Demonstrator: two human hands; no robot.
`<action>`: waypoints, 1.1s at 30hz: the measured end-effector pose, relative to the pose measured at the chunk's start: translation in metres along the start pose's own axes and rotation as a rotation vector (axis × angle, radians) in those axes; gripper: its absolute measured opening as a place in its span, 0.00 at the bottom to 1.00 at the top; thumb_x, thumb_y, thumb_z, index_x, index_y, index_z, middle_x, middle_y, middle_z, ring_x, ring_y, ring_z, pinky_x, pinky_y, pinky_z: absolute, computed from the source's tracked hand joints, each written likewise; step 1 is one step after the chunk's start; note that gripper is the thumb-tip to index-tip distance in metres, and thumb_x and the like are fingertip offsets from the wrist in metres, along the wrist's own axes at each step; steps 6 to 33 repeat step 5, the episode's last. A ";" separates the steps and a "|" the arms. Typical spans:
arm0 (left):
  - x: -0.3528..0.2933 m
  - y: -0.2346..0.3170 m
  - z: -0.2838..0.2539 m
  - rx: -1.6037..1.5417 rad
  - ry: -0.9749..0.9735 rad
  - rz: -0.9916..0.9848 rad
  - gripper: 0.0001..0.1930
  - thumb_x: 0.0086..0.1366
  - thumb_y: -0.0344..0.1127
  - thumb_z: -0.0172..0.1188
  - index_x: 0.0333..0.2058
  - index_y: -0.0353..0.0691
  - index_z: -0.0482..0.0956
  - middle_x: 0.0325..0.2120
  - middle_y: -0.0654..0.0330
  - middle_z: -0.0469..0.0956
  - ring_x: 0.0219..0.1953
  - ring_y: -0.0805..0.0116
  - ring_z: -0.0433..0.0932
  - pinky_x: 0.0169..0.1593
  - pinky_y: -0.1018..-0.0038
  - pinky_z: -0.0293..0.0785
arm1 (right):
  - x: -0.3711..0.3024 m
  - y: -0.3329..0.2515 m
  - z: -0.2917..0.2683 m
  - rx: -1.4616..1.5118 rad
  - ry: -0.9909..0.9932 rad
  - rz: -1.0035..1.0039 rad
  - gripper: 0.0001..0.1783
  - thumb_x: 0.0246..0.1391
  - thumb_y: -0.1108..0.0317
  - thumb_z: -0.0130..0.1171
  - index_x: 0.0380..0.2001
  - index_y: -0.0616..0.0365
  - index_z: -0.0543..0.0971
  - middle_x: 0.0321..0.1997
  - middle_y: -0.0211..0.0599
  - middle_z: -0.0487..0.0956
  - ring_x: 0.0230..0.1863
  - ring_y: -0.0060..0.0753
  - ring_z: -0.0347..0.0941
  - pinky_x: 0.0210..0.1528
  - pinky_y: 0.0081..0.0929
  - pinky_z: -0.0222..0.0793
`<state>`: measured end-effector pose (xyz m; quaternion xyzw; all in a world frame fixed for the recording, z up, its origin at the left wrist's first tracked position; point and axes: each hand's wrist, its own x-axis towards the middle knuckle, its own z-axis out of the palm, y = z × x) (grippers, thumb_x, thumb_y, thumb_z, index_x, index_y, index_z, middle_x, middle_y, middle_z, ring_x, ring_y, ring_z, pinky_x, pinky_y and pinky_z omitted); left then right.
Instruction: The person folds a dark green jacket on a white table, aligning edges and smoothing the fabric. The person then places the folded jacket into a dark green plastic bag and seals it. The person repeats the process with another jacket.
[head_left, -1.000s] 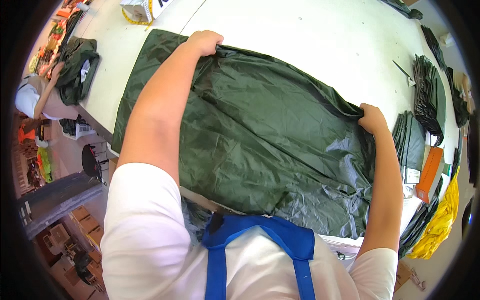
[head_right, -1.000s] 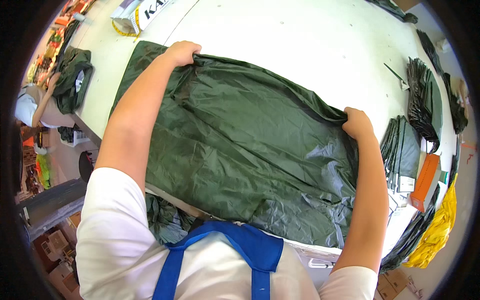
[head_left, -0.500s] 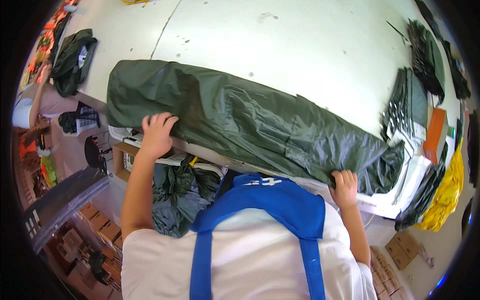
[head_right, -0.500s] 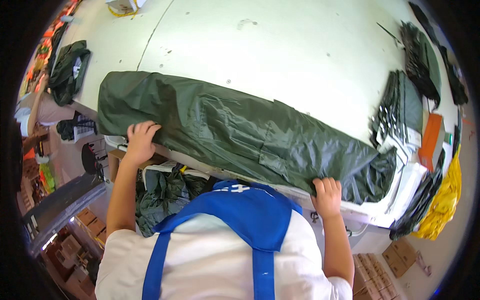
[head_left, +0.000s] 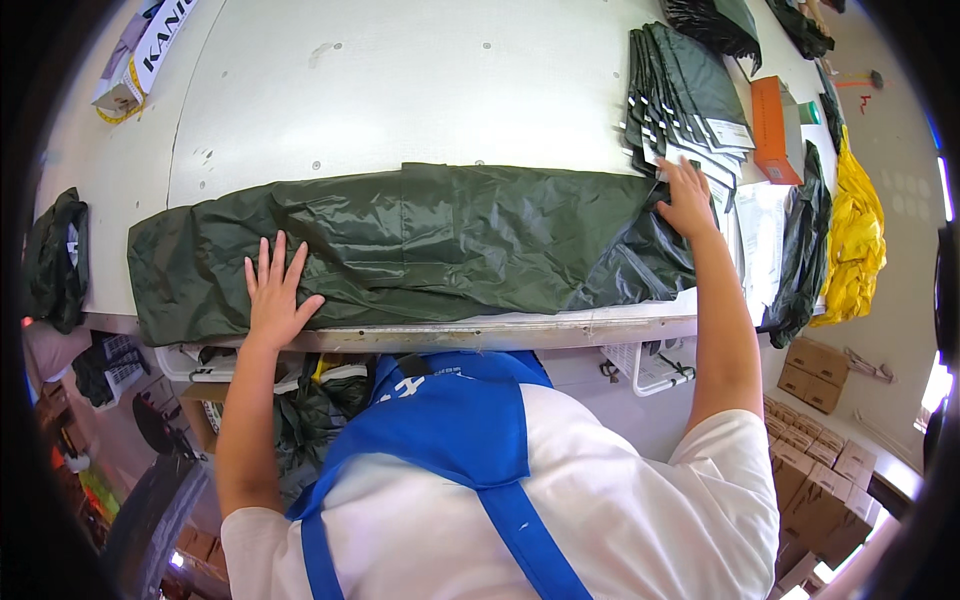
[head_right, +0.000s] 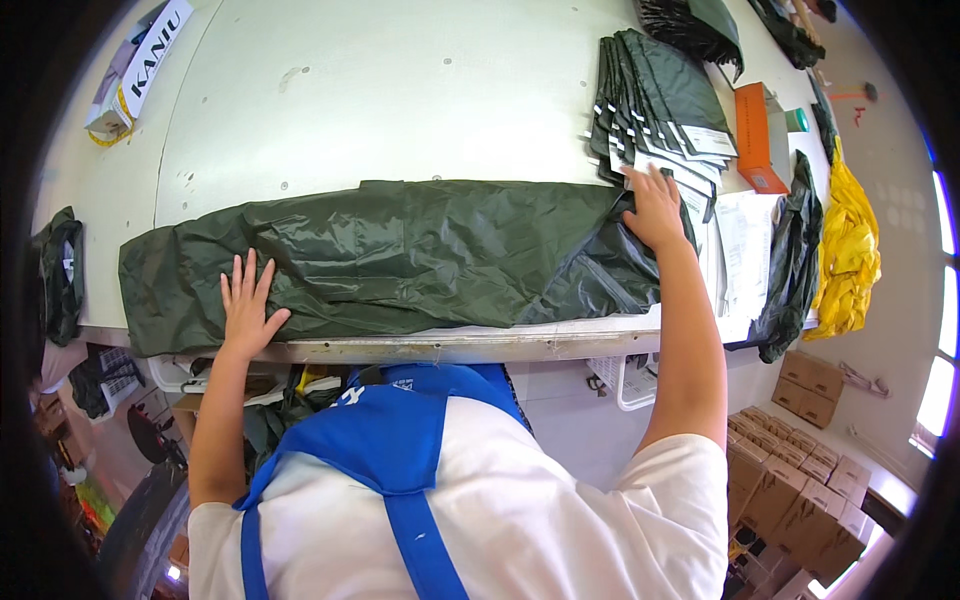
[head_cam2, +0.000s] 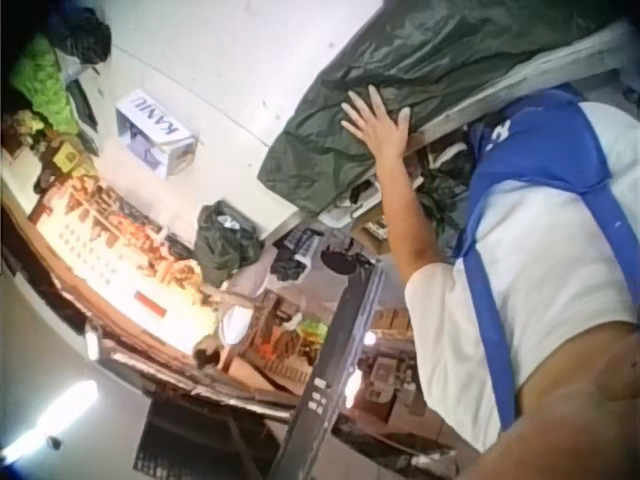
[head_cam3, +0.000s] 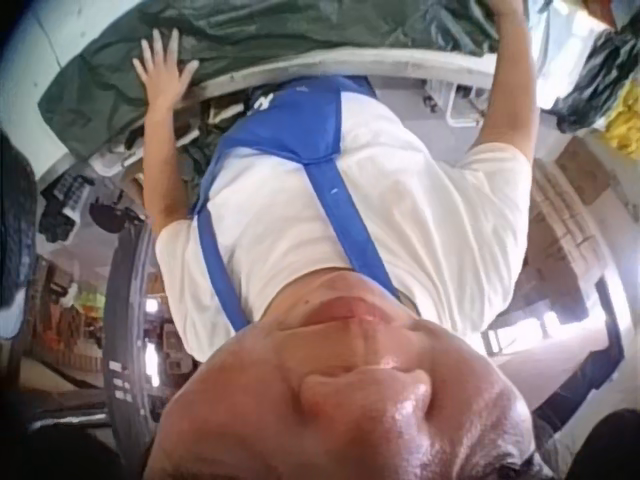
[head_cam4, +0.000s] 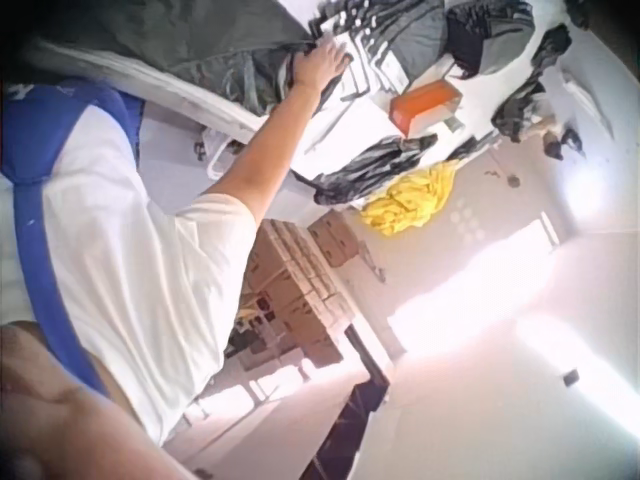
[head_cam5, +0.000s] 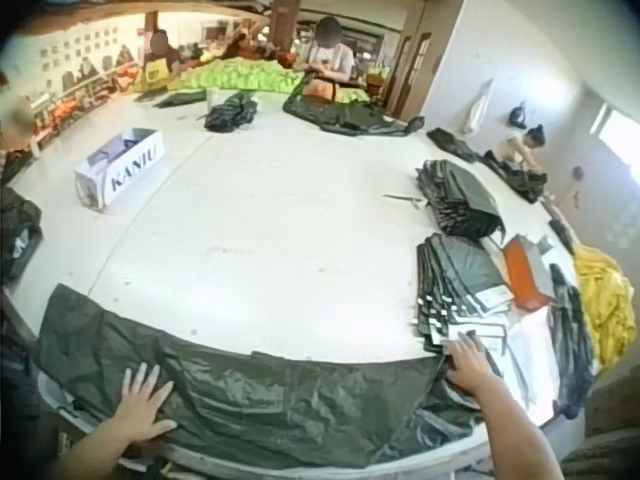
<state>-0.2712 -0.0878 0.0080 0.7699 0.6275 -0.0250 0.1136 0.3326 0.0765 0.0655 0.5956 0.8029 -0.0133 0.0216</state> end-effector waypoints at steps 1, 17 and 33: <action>0.001 -0.001 0.002 -0.002 0.010 0.015 0.40 0.55 0.57 0.57 0.65 0.53 0.56 0.68 0.55 0.44 0.69 0.48 0.40 0.67 0.48 0.31 | 0.003 0.007 0.007 0.012 -0.102 -0.053 0.26 0.38 0.77 0.56 0.46 0.46 0.72 0.48 0.34 0.75 0.56 0.39 0.67 0.65 0.43 0.53; -0.003 -0.006 0.012 0.026 0.006 0.003 0.41 0.55 0.57 0.57 0.65 0.53 0.55 0.68 0.54 0.43 0.70 0.49 0.39 0.67 0.48 0.31 | 0.026 0.039 0.013 0.048 -0.290 0.020 0.18 0.37 0.75 0.58 0.36 0.49 0.71 0.38 0.35 0.78 0.48 0.41 0.72 0.64 0.42 0.54; -0.003 -0.006 0.012 0.026 0.006 0.003 0.41 0.55 0.57 0.57 0.65 0.53 0.55 0.68 0.54 0.43 0.70 0.49 0.39 0.67 0.48 0.31 | 0.026 0.039 0.013 0.048 -0.290 0.020 0.18 0.37 0.75 0.58 0.36 0.49 0.71 0.38 0.35 0.78 0.48 0.41 0.72 0.64 0.42 0.54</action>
